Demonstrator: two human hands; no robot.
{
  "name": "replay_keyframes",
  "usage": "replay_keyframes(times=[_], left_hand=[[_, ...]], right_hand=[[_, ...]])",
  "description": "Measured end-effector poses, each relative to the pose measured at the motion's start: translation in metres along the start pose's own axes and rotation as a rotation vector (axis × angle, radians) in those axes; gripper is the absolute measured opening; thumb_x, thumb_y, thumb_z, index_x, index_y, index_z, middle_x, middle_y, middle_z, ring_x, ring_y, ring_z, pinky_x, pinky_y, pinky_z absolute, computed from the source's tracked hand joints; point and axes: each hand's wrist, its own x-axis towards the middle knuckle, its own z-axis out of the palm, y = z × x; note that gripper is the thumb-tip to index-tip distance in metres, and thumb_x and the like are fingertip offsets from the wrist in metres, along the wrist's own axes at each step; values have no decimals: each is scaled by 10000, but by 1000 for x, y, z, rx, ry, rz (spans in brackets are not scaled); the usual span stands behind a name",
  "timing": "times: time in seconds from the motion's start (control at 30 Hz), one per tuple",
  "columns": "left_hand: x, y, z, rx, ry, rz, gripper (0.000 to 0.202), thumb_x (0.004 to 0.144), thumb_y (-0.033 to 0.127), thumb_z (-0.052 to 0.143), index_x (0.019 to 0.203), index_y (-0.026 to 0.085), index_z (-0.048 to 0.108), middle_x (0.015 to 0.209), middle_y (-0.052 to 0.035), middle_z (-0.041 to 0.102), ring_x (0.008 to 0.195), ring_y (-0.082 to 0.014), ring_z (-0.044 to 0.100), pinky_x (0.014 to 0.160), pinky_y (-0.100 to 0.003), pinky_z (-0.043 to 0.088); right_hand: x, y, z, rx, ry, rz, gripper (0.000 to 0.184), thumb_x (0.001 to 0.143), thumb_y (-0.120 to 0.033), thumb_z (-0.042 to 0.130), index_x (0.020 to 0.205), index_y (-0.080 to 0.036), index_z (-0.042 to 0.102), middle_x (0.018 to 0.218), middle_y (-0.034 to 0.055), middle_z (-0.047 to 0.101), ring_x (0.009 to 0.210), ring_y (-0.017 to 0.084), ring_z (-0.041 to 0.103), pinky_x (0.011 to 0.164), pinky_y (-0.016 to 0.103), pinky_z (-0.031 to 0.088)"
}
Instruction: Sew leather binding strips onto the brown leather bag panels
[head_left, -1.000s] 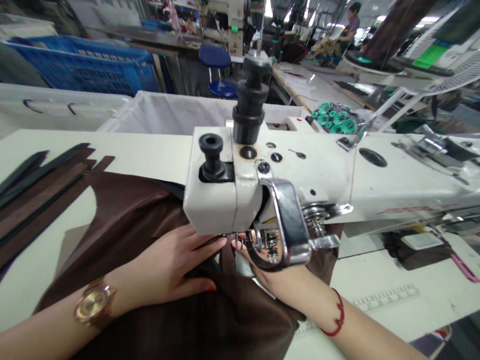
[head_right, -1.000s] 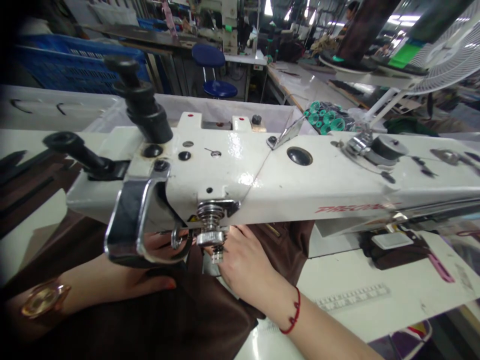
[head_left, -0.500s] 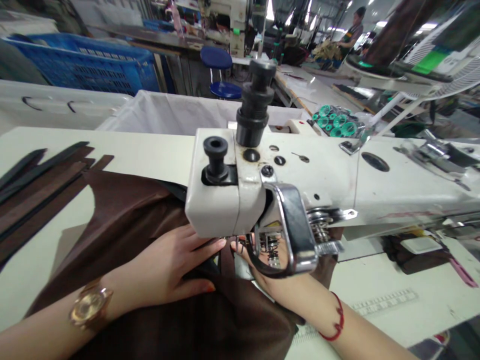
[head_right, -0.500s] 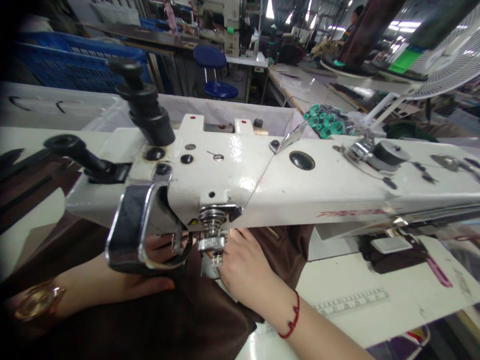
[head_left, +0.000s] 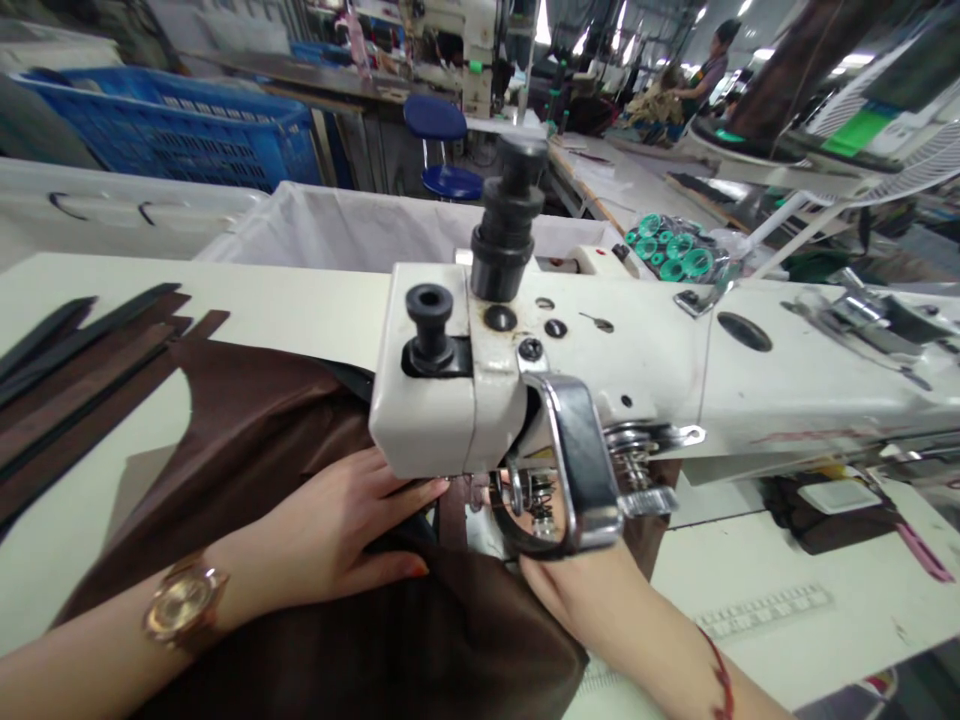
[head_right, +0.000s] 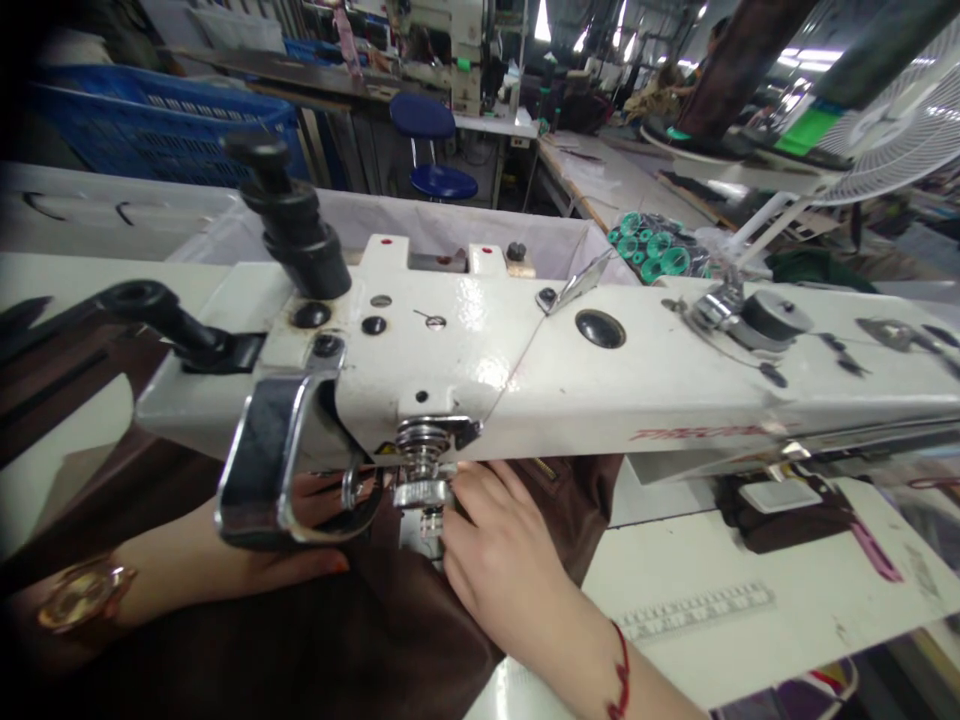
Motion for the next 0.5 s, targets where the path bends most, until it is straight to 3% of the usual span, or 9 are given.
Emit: replay_keyframes(times=[0.1, 0.23, 0.37, 0.5], left_hand=[[0, 2, -4, -3, 16, -10, 632, 893, 427, 553, 1455, 273, 307, 1319, -101, 570, 1169, -291, 565, 980, -435, 493], [1, 21, -3, 0, -23, -113, 587, 865, 421, 593, 1390, 220, 426, 1374, -140, 521, 1221, -314, 528, 1020, -481, 468], [7, 62, 15, 85, 36, -337, 600, 853, 448, 604, 1363, 167, 459, 1396, -174, 487, 1287, -337, 460, 1067, -528, 413], [16, 95, 34, 184, 121, -533, 628, 880, 486, 554, 1363, 102, 435, 1418, -207, 457, 1329, -338, 411, 1095, -538, 367]], right_hand=[[-38, -1, -9, -102, 46, 127, 366, 898, -203, 473, 1244, -204, 594, 1301, 141, 562, 1214, 318, 514, 988, 560, 450], [-66, 17, -6, -206, -62, 115, 476, 893, -255, 515, 1366, -208, 495, 1421, 136, 469, 1274, 326, 472, 982, 595, 444], [-31, 48, -13, -147, -179, 11, 461, 908, -236, 512, 1367, -261, 495, 1445, 85, 459, 1315, 274, 433, 1058, 576, 363], [8, 59, -27, -115, -244, 8, 407, 885, -231, 557, 1292, -242, 576, 1372, 87, 539, 1242, 262, 505, 1024, 505, 409]])
